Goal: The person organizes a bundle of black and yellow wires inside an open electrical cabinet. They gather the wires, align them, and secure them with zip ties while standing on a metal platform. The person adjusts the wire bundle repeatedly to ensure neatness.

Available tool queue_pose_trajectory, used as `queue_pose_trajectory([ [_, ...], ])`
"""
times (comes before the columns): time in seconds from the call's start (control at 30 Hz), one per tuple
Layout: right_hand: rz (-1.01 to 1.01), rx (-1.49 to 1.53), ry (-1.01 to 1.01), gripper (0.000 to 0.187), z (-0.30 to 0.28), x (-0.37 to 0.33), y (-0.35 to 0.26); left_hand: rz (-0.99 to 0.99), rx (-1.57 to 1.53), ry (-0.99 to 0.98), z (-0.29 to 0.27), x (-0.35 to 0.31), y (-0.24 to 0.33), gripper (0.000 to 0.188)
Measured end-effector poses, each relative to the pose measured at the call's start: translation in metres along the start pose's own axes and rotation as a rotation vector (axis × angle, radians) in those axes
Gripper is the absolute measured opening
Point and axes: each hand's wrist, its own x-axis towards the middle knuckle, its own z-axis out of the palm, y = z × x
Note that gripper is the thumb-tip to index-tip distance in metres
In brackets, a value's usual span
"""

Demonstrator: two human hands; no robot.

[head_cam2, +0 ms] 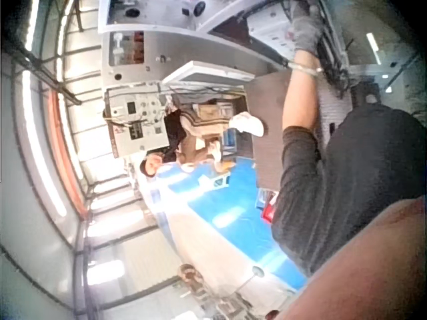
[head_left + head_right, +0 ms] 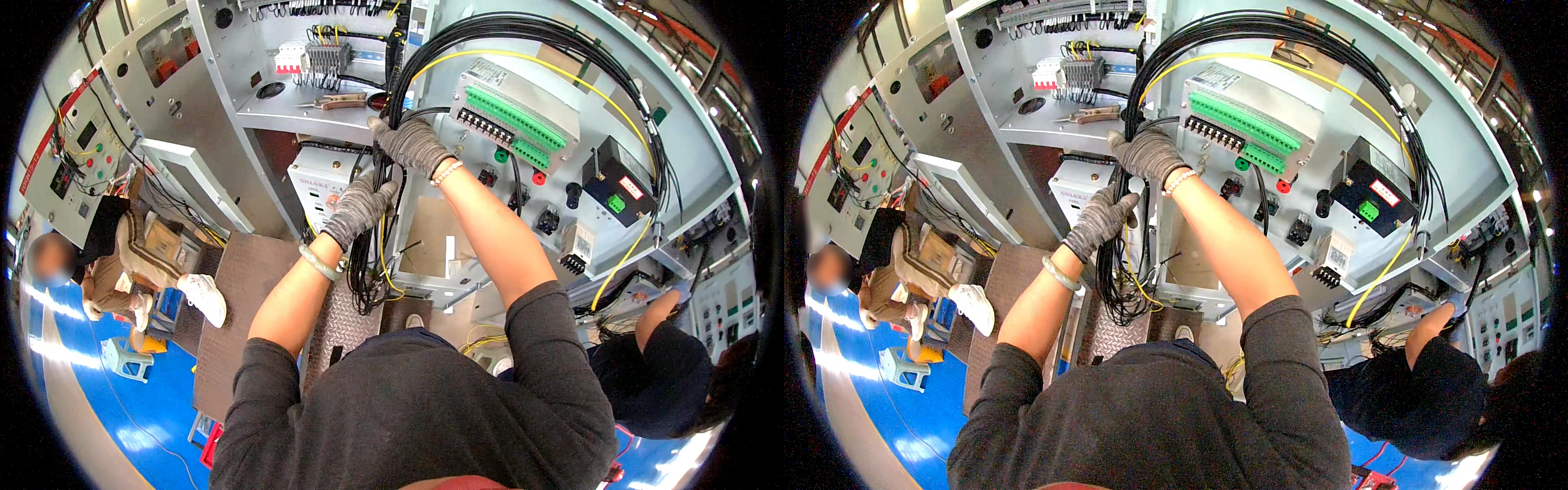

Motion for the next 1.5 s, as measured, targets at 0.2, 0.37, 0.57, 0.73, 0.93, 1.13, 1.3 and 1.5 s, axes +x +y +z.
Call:
queue_pose_trajectory([
  [0.2,0.04,-0.077,-0.08,0.069,-0.012,-0.004,-0.005,0.179,-0.777,-0.16,0.008,0.001,-0.01,0.024],
  [0.37,-0.015,-0.066,-0.069,0.067,-0.025,-0.004,-0.01,0.012,-0.897,-0.057,0.014,0.015,0.002,0.018],
  [0.57,-0.078,0.451,0.014,0.049,-0.007,-0.017,0.014,0.072,-0.632,0.113,0.023,0.019,0.002,0.023],
  [0.73,-0.122,0.176,0.049,0.044,-0.014,-0.028,0.01,0.209,-0.5,0.276,0.036,0.036,-0.016,0.027],
  [0.93,-0.06,0.382,-0.049,0.047,-0.014,-0.019,0.025,0.074,-1.02,-0.134,0.018,0.018,-0.011,0.019],
  [1.13,-0.313,0.521,-0.136,0.033,-0.022,-0.057,0.016,-0.021,-1.222,-0.262,0.013,0.027,-0.028,0.03],
  [1.3,-0.289,0.915,-0.302,0.028,-0.006,-0.068,0.051,0.047,-1.255,-0.32,0.015,0.025,-0.025,0.034],
  [1.5,-0.46,-0.025,0.1,0.014,-0.012,-0.06,0.048,0.016,-1.219,-0.198,0.013,0.007,-0.013,0.02],
])
